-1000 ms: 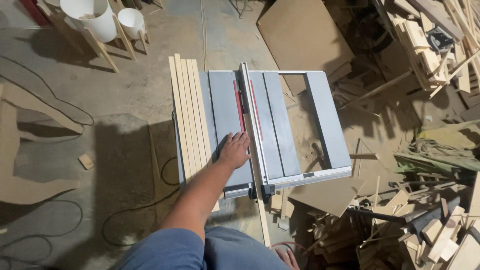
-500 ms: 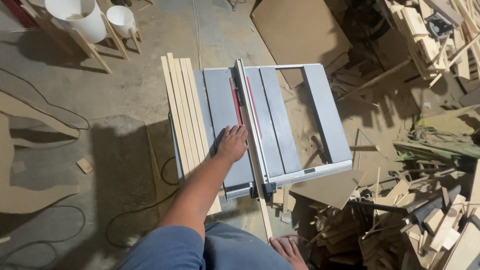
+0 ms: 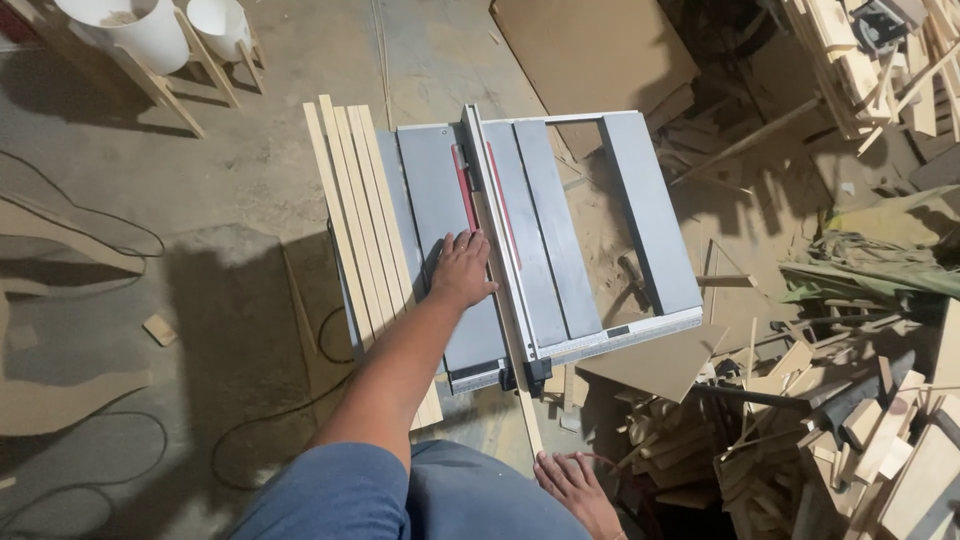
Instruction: Cutting thin wooden strips to a uniform width using a table saw in a workshop.
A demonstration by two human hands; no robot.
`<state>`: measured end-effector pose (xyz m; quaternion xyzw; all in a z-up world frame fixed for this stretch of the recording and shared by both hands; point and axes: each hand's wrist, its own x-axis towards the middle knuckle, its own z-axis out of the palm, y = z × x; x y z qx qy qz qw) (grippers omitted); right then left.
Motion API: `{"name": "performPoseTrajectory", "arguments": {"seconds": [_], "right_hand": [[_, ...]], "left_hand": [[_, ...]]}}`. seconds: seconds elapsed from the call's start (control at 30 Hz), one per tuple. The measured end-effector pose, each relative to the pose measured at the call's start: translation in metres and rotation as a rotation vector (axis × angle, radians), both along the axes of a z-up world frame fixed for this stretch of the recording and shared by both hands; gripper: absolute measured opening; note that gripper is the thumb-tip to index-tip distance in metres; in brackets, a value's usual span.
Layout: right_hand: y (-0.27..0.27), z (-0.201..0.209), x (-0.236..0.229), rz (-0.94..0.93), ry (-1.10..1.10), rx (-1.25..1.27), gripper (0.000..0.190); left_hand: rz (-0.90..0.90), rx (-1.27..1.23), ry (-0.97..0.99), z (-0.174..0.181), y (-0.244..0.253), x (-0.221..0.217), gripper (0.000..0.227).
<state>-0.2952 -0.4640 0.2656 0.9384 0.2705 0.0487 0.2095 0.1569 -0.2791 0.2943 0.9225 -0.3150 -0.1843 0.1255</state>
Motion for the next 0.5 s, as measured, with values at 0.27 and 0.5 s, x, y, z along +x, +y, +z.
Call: {"name": "performPoseTrajectory", "arguments": {"seconds": [0.27,0.5], "right_hand": [[0.009,0.021,0.017,-0.005,0.043,0.07,0.099],[0.009,0.013,0.023,-0.056,0.099,0.15,0.076]], "left_hand": [[0.003,-0.003,0.0,0.003,0.0,0.01,0.093],[0.022,-0.007,0.023,-0.011,-0.001,0.021,0.093]]}}
